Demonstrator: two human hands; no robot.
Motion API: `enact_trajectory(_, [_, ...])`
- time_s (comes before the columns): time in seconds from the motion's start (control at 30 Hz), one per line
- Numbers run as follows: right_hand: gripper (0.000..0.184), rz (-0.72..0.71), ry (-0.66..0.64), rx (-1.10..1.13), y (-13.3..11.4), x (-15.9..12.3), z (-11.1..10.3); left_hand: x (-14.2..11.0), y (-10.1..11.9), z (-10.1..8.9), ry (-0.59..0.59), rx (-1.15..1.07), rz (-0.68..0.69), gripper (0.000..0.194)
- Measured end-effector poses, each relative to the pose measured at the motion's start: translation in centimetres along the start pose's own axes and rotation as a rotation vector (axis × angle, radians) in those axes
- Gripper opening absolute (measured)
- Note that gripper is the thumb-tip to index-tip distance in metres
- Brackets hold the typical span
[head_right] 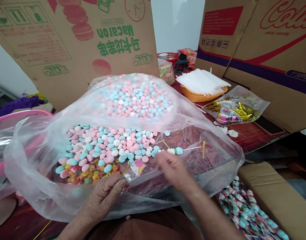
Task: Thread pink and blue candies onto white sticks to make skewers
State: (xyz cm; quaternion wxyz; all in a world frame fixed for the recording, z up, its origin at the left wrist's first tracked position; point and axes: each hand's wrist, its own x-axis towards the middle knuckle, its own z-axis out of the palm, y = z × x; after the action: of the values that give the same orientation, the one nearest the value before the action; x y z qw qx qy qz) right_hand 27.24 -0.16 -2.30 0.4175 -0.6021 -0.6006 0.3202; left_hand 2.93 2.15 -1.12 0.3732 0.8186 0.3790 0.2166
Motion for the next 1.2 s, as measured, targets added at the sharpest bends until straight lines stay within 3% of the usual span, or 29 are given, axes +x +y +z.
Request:
enact_trajectory(0.07, [0.025, -0.096, 0.156, -0.416, 2.5, 0.6, -2.9, -0.4, -0.3, -0.7, 0.044, 0.020, 0.036, 0.029])
enact_trajectory(0.13, [0.024, -0.146, 0.080, -0.833, 5.4, 0.8, -5.1, -0.9, -0.6, -1.4, 0.079, 0.024, 0.098, 0.024])
enact_trajectory(0.23, [0.025, -0.241, -0.109, -1.090, 8.6, 0.7, -6.9, -1.4, -1.0, -2.4, 0.109, 0.079, 0.195, 0.024])
enact_trajectory(0.33, [0.025, -0.415, -0.146, -0.928, 8.5, 0.2, -8.0, -1.7, -1.4, -3.0, 0.143, 0.218, 0.271, 0.027])
enact_trajectory(0.43, [0.022, -0.538, 0.034, -0.681, 5.9, -0.4, -9.0, -1.5, -1.4, -3.4, 0.155, 0.394, 0.377, 0.029])
enact_trajectory(0.53, [0.033, -0.651, 0.137, -0.640, 2.4, -1.0, -8.9, -1.0, -1.1, -3.6, 0.156, 0.520, 0.457, 0.028])
enact_trajectory(0.63, [0.038, -0.759, 0.129, -0.700, 0.2, -1.4, -7.8, -0.6, -0.6, -3.9, 0.151, 0.582, 0.482, 0.029])
enact_trajectory(0.8, [0.038, -0.783, 0.022, -0.678, -1.0, -1.5, -7.0, -0.9, -0.2, -4.4, 0.136, 0.657, 0.472, 0.031])
enact_trajectory(0.87, [0.035, -0.720, -0.015, -0.558, -1.4, -1.5, -6.7, -0.9, -0.3, -4.5, 0.134, 0.678, 0.449, 0.031])
enact_trajectory(0.97, [0.020, -0.334, -0.002, -0.210, -2.4, -1.6, -4.9, -0.6, -0.5, -4.2, 0.128, 0.706, 0.441, 0.030])
enact_trajectory(1.07, [0.020, 0.035, -0.084, 0.202, -3.6, -1.5, -0.9, -0.2, -0.4, -3.8, 0.114, 0.740, 0.469, 0.030])
enact_trajectory(1.2, [0.019, 0.205, -0.254, 0.658, -4.9, -1.0, 4.4, -0.1, -0.3, -3.3, 0.107, 0.743, 0.454, 0.031])
